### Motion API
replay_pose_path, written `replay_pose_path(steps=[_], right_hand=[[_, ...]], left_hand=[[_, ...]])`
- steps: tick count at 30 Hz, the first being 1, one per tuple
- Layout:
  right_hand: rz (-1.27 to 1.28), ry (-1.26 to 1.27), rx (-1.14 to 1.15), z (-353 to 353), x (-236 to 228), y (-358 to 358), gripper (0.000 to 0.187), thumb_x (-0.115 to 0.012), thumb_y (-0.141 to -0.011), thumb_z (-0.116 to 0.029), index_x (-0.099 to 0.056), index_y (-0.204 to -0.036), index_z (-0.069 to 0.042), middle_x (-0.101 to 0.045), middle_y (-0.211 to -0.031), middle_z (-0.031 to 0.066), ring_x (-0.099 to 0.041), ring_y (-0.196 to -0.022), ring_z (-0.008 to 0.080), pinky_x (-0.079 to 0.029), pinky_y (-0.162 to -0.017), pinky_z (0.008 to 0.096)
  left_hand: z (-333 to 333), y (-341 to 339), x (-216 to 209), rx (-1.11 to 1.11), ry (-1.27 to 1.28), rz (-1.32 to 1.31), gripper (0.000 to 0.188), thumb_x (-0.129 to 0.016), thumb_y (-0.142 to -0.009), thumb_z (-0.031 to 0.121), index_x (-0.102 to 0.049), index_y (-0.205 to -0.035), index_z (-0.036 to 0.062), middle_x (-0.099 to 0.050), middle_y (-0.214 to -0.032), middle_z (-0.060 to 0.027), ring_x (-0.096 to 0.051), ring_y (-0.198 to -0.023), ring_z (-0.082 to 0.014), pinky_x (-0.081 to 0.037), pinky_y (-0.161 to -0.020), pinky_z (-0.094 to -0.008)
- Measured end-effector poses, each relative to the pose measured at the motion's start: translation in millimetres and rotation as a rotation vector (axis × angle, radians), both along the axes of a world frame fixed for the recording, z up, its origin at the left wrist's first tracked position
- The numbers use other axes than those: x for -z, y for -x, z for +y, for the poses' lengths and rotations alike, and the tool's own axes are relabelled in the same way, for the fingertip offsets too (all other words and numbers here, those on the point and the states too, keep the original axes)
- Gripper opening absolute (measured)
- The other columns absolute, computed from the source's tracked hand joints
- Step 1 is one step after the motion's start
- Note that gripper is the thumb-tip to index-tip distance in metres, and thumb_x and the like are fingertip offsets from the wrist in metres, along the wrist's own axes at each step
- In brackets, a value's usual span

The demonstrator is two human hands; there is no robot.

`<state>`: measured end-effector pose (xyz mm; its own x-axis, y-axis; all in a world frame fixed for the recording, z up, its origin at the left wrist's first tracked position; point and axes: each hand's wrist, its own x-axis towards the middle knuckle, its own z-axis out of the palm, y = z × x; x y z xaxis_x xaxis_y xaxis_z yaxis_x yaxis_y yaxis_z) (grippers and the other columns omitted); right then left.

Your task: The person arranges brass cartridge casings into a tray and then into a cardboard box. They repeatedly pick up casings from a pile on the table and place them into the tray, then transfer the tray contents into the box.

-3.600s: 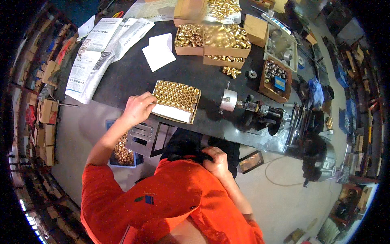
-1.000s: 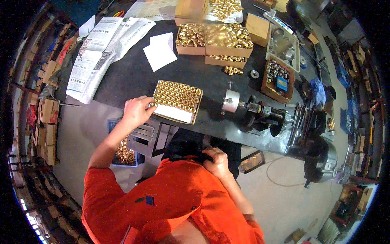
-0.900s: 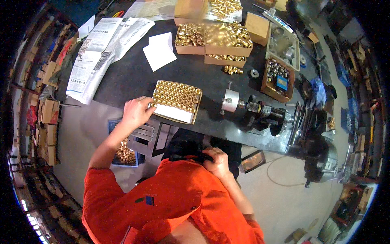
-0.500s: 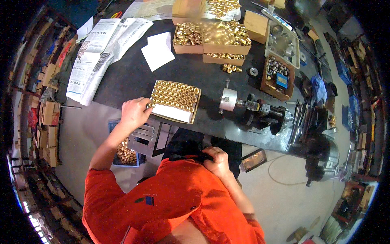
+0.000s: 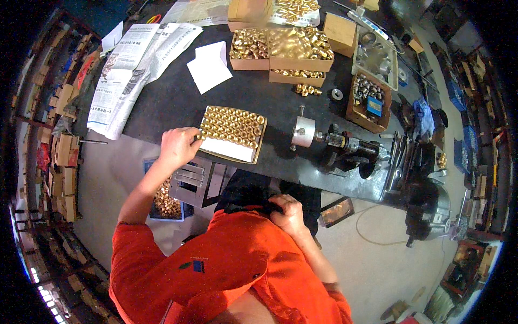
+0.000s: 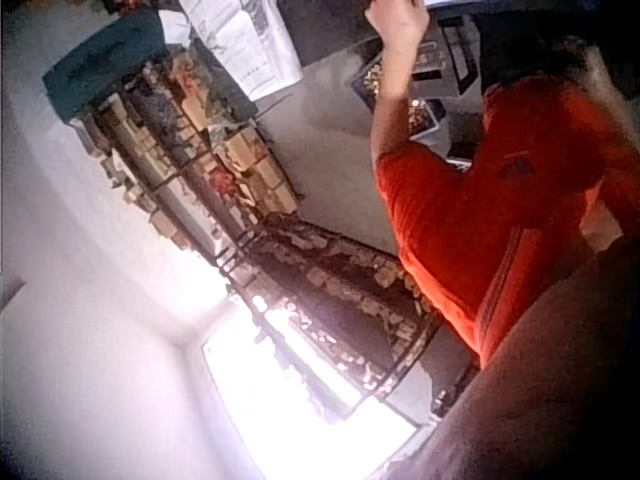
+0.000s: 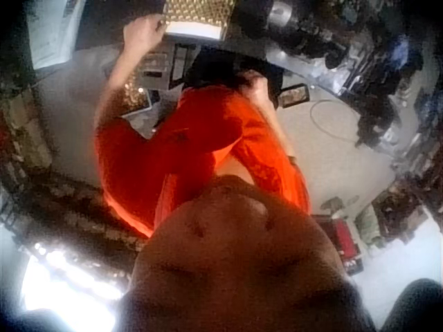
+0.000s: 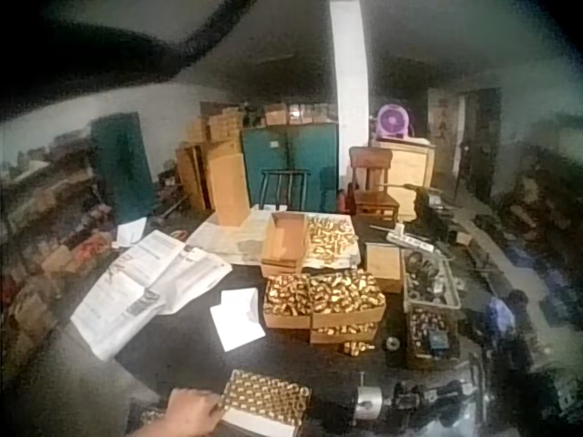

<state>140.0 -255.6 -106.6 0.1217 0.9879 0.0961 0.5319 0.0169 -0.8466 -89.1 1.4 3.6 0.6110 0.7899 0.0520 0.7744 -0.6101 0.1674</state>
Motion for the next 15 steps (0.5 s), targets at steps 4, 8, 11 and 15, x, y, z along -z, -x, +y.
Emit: replay_pose_path(steps=[4,8,11,15], right_hand=[[-0.003,-0.003,0.007,0.4,-0.5,1.6,0.033,-0.061,-0.059,-0.004,-0.068,-0.090,-0.001,-0.068,-0.093,0.0151,-0.063,-0.088,0.0332,-0.052,-0.079,0.0386],[0.008,0.000,0.008,0.3,0.6,1.4,0.033,-0.061,-0.059,-0.004,-0.068,-0.090,-0.001,-0.068,-0.094,0.0153,-0.063,-0.089,0.0333,-0.052,-0.079,0.0385],[0.004,-0.009,0.002,0.3,0.1,1.2,0.033,-0.061,-0.059,-0.004,-0.067,-0.090,-0.001,-0.068,-0.094,0.0152,-0.063,-0.089,0.0333,-0.052,-0.079,0.0385],[0.004,0.010,-0.008,-0.4,-0.7,0.1,0.033,-0.061,-0.059,-0.004,-0.067,-0.090,-0.001,-0.068,-0.095,0.0153,-0.063,-0.089,0.0334,-0.052,-0.079,0.0389]], left_hand=[[-0.8,0.9,0.9,0.000,-0.014,0.018,0.015,-0.067,-0.076,0.023,-0.066,-0.084,0.0090,-0.066,-0.077,-0.0090,-0.065,-0.073,-0.0310,-0.051,-0.064,-0.0442],[-0.9,2.2,-1.0,0.004,-0.004,0.002,0.017,-0.067,-0.077,0.024,-0.066,-0.086,0.0098,-0.066,-0.076,-0.0091,-0.065,-0.072,-0.0311,-0.051,-0.062,-0.0440],[1.3,4.8,-6.2,0.014,0.012,0.036,0.020,-0.068,-0.077,0.026,-0.066,-0.090,0.0106,-0.066,-0.070,-0.0098,-0.065,-0.068,-0.0312,-0.050,-0.060,-0.0430],[12.6,7.1,-35.2,-0.011,0.041,-0.089,0.026,-0.071,-0.077,0.026,-0.066,-0.098,0.0116,-0.063,-0.066,-0.0111,-0.064,-0.063,-0.0292,-0.049,-0.057,-0.0402]])
